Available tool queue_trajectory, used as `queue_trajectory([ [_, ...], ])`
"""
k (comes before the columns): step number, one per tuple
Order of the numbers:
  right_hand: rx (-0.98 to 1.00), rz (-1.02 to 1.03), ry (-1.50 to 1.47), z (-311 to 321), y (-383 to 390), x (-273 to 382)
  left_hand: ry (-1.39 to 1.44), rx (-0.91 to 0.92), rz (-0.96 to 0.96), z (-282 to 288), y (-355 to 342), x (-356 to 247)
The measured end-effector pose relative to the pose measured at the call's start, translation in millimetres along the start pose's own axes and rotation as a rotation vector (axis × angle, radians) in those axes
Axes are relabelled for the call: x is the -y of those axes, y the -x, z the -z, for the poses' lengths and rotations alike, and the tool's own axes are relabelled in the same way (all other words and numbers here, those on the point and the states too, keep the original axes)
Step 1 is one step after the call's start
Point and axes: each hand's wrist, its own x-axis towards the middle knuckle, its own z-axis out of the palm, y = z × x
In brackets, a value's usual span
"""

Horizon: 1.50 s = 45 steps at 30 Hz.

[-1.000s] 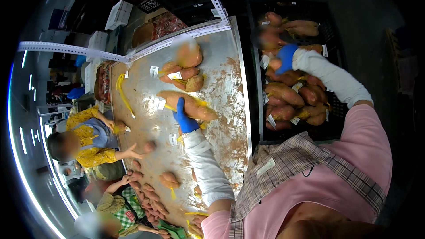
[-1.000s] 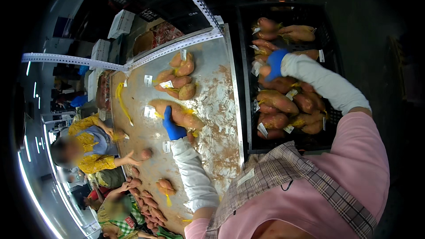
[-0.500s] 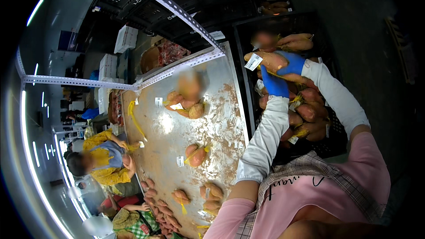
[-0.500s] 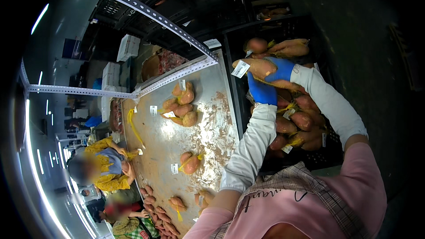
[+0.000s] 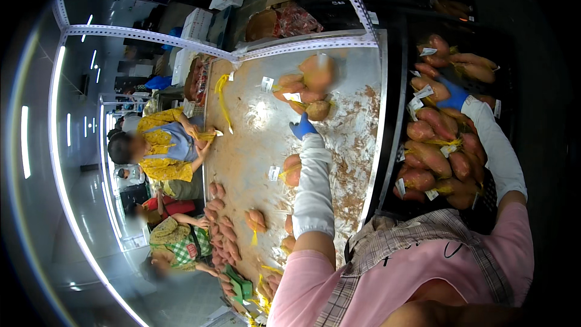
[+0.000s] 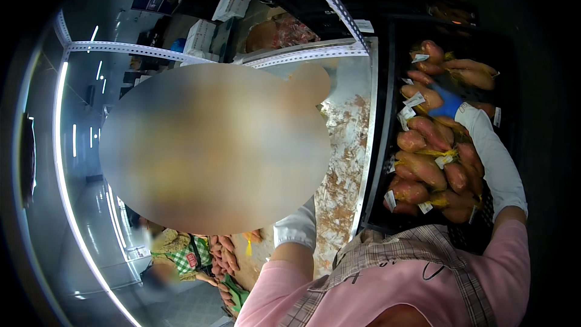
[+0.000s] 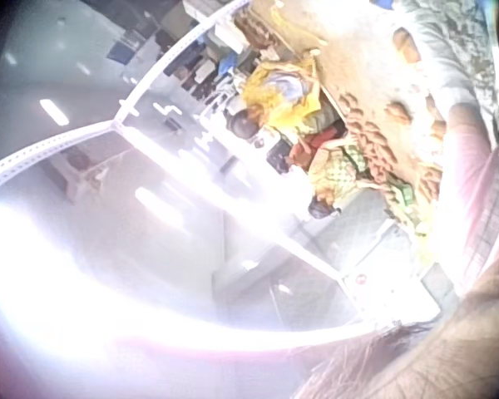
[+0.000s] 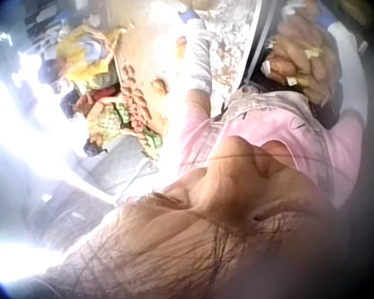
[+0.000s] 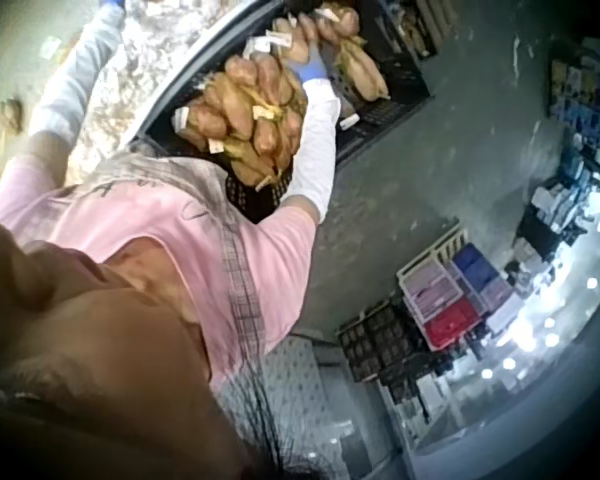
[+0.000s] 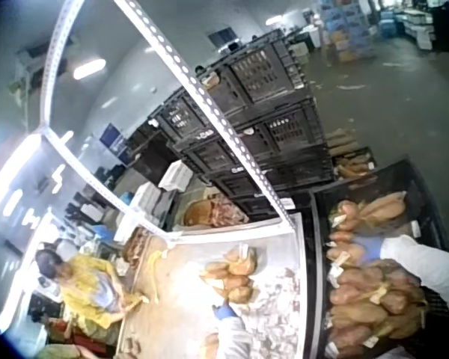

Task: The person applies white labels to individual sweet potatoes on a metal table using blue gloves. They pick up a potato, attach a label, and place it into a black crate. Other workers are visible in the background performing similar tasks.

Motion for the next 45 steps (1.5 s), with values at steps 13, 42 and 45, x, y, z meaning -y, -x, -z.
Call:
queue_trajectory([
  [13,0.055,-0.103,0.204,-27.3,1.8,-24.4,-0.044,0.714,0.254,-13.9,-86.6,46.4],
  [42,-0.265,0.022,-0.939,-0.2,-9.8,31.3,0.517,1.532,-0.181,-162.2,235.4,-143.7],
  [45,-0.456,0.095,-0.724,46.1,-6.8,-3.0,0.260,1.479,0.048,-172.5,284.9,-123.8],
])
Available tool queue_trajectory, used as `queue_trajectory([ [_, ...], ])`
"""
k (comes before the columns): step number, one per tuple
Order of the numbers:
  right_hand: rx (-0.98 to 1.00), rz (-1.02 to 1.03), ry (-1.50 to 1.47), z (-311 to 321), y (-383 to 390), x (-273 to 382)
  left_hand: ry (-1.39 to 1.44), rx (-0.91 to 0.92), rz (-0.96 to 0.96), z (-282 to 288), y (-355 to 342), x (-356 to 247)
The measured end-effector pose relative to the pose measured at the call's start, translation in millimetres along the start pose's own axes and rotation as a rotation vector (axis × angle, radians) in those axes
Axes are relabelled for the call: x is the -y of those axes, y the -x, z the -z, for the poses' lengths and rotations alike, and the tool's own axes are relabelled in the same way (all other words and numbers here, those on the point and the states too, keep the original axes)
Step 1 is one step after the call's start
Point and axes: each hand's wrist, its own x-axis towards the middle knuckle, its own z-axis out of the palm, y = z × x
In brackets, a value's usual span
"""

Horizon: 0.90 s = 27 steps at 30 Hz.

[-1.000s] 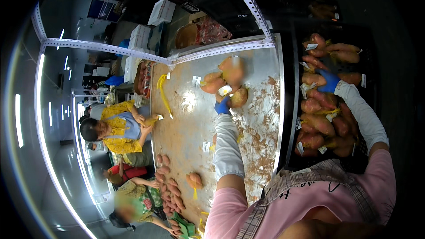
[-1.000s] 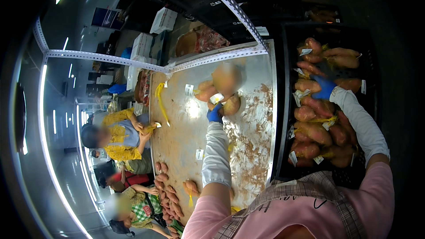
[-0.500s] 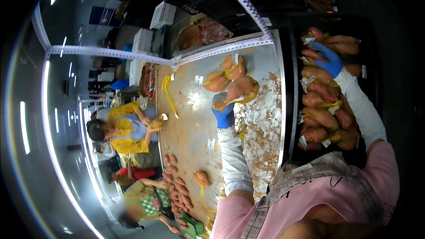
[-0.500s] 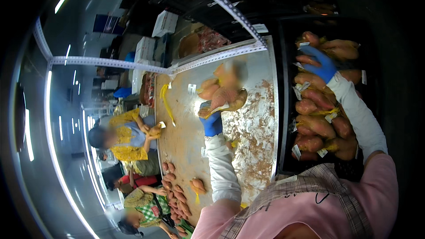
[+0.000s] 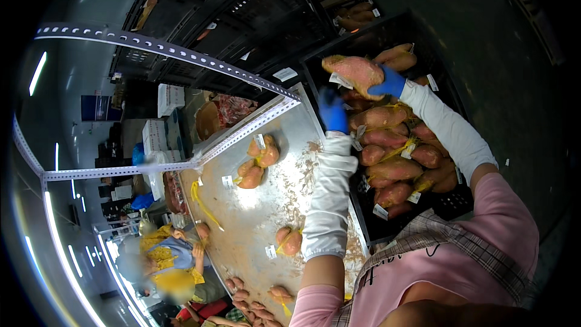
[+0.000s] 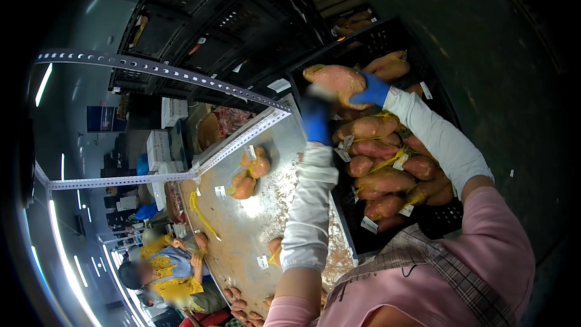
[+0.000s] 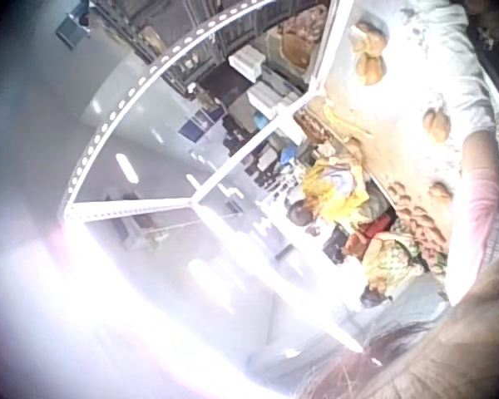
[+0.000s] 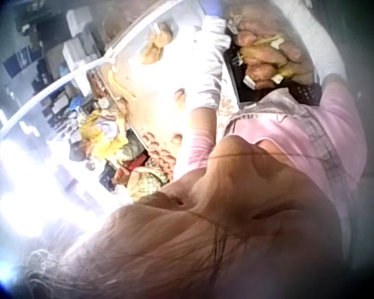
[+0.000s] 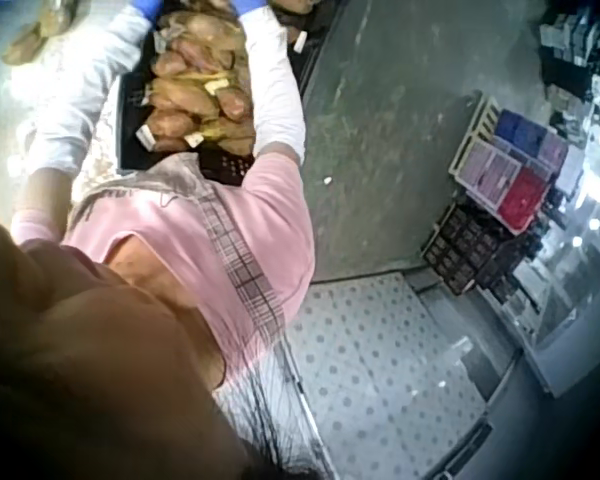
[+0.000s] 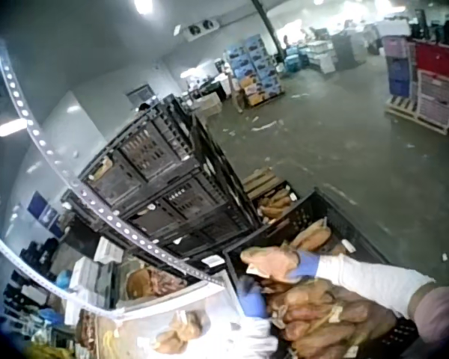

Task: The person applies white labels to individual sweet potatoes on a metal table using blue gloves. They pick up a potato, attach a label, and place it into a black crate. Other workers are visible in the background performing similar tasks.

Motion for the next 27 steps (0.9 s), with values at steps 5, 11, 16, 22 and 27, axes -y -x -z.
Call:
queue_trajectory([
  [5,0.053,0.328,0.760,1.5,-30.8,-32.8,-1.554,0.209,-0.518,-29.9,46.0,58.3],
  [11,0.326,0.117,0.610,6.2,-42.1,-58.7,-1.648,0.150,-0.386,-27.5,43.9,61.3],
  [16,-0.068,0.075,0.781,-4.1,-62.7,-48.9,-1.519,0.011,-0.600,-23.9,31.7,57.5],
  [22,0.063,0.156,1.178,-50.4,-50.2,-75.0,-1.545,0.018,-0.223,-14.2,44.0,92.8],
  [27,0.044,0.243,1.274,-32.9,-60.1,-87.3,-1.317,-0.045,-0.221,-12.5,36.9,80.8],
])
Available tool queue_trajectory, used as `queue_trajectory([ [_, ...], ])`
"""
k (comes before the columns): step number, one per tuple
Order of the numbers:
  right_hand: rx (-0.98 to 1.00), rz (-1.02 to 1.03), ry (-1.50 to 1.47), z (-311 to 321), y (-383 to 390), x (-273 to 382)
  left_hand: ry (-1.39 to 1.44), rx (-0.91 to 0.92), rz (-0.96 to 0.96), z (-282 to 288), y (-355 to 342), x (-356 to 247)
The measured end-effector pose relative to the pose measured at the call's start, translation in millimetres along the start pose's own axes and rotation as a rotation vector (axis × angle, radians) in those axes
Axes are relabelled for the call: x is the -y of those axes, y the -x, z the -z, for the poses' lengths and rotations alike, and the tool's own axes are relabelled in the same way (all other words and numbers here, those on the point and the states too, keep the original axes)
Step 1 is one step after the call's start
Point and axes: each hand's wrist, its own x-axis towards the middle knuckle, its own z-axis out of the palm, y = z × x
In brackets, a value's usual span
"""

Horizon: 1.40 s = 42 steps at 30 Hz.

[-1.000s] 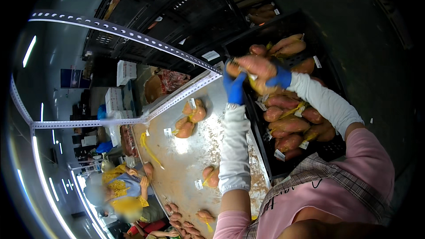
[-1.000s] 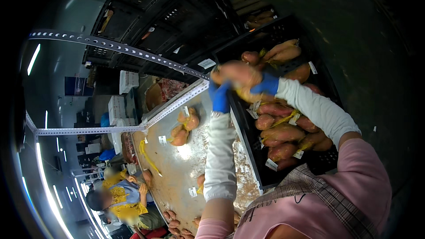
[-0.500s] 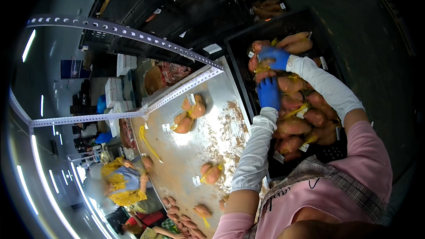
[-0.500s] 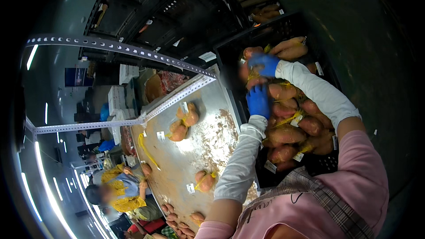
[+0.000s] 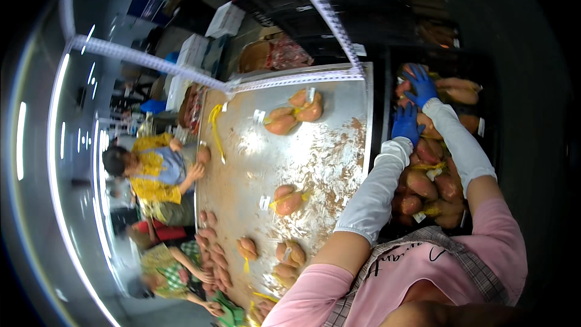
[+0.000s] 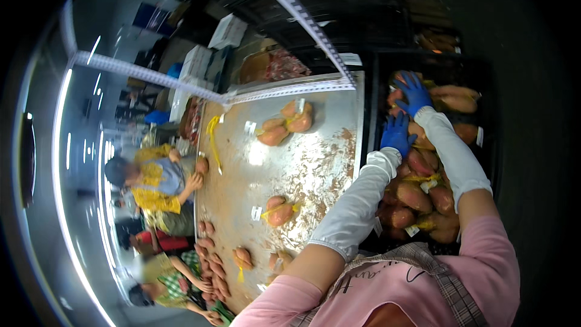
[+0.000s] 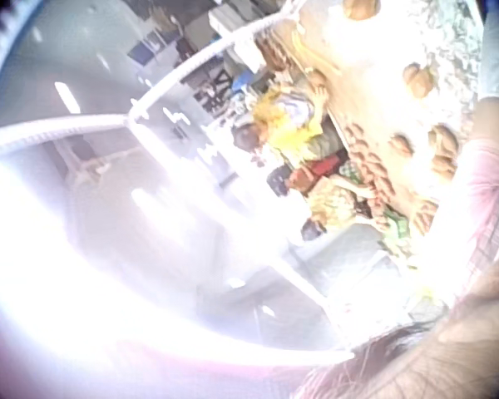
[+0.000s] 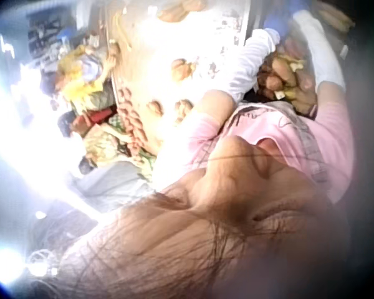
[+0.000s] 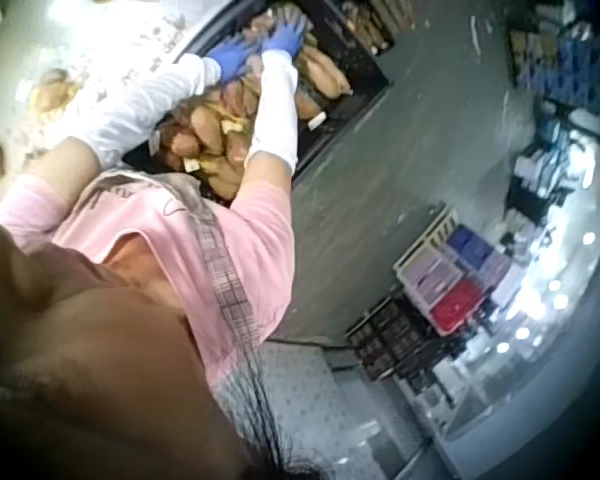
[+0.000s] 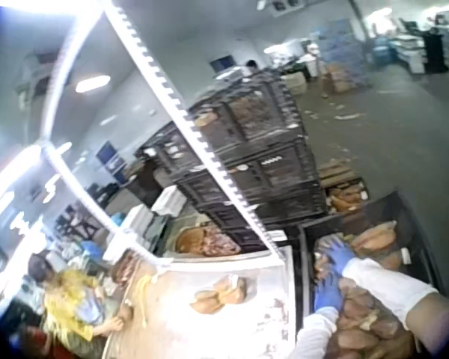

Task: The person applies white labels to individual sweet potatoes on a metal table using blue gloves. They pick up a potato, attach a label, and place it into a black crate. Other workers are visible in the background performing similar tasks.

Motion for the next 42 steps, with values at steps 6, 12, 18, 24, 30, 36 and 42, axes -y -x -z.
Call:
queue_trajectory([
  [6,-0.200,-0.258,-0.418,45.6,-45.3,33.7,0.179,-0.393,-0.311,85.5,47.7,-21.8],
  [12,0.203,0.161,-0.683,25.0,-67.8,194.8,0.367,-0.822,0.287,135.8,205.0,97.8],
  [18,0.213,0.486,-0.302,-129.3,-62.4,320.8,0.610,-1.298,1.159,140.2,402.9,261.9],
  [24,0.148,0.547,0.331,-228.3,-108.0,324.8,1.099,-1.290,1.091,93.9,401.0,302.4],
  [30,0.285,0.749,0.495,-203.1,-106.7,315.5,0.558,-1.215,1.366,105.8,356.2,297.4],
  [36,0.458,1.138,0.360,-117.7,-29.8,282.5,0.613,-0.823,1.124,113.2,367.5,264.3],
  [42,0.270,0.196,-0.208,-77.9,-15.3,218.8,0.678,-0.879,1.158,108.3,360.2,238.4],
])
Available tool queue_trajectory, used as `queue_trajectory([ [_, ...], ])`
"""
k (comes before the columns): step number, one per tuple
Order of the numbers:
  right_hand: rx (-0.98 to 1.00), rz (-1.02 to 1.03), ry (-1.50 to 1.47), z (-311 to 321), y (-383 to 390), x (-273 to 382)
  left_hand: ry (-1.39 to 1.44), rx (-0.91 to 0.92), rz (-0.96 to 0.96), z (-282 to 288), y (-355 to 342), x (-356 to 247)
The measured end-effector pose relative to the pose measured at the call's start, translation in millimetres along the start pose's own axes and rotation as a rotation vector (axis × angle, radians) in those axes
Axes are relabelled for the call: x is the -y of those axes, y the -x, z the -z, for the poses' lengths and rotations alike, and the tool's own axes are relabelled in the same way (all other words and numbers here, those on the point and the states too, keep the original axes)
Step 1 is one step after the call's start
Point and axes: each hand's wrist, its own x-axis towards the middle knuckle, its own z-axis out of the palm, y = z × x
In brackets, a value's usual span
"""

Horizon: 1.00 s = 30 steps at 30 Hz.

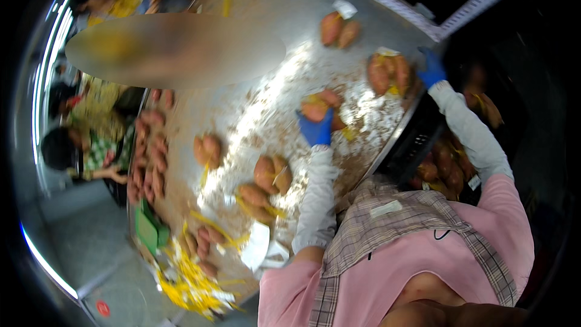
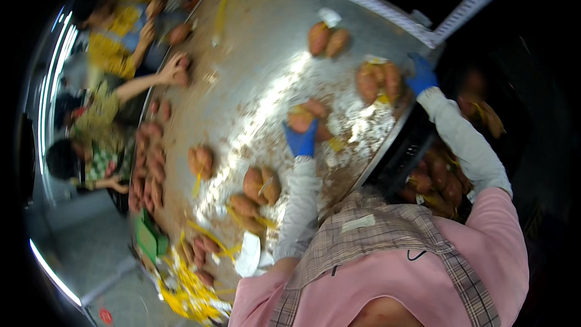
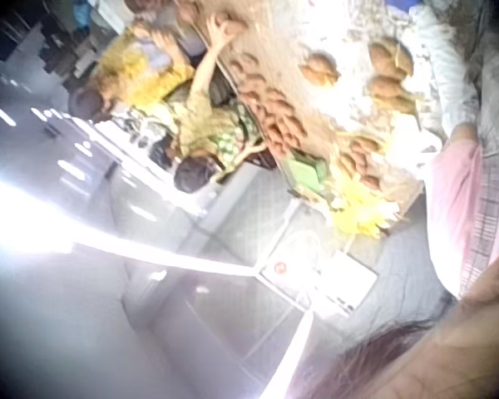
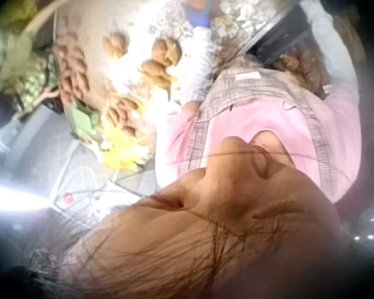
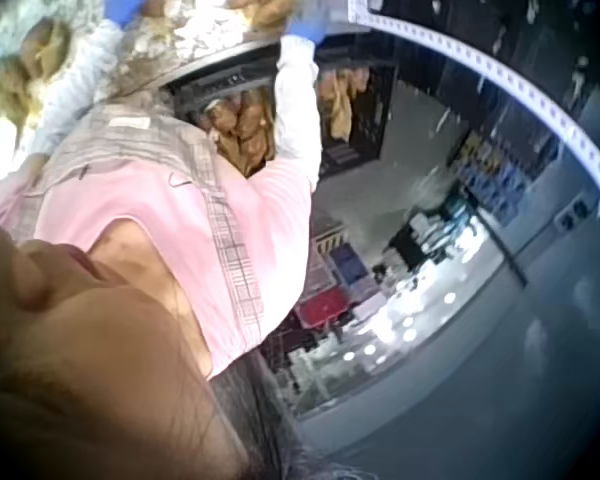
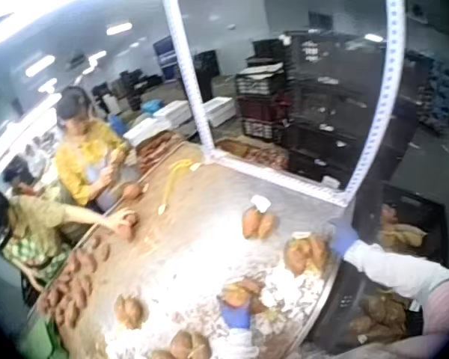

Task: The person applies white labels to individual sweet potatoes on a metal table using blue gloves. They pick up a potato, attach a label, and place it into a black crate. Other workers are visible in the background performing similar tasks.

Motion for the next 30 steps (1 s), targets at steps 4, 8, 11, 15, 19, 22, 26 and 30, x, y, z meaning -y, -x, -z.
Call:
queue_trajectory([
  [4,0.537,-0.548,-0.247,-28.8,-0.6,19.6,-0.128,-0.106,0.063,-7.8,8.5,-9.9],
  [8,0.280,-0.437,-0.130,-44.6,-10.9,71.6,-0.058,-0.110,0.068,-16.4,3.7,2.4],
  [11,0.413,-0.476,-0.471,-40.1,-19.8,99.9,0.144,-0.030,0.015,-14.2,-10.9,20.3],
  [15,0.628,-0.741,-1.215,-25.0,5.6,117.4,0.821,0.226,0.324,4.9,-20.0,27.1],
  [19,0.237,-0.536,-1.180,28.3,56.2,124.9,0.867,0.447,0.089,17.4,0.3,-6.8],
  [22,-0.286,-0.088,-0.768,98.8,91.2,135.3,0.841,0.523,-0.088,6.5,27.2,-51.2],
  [26,-0.524,-0.203,-0.644,173.6,128.1,131.1,1.002,0.782,0.061,-20.2,61.9,-99.7],
  [30,-0.635,-0.334,-0.684,197.4,175.5,79.2,1.065,0.920,0.123,-48.3,90.6,-137.0],
])
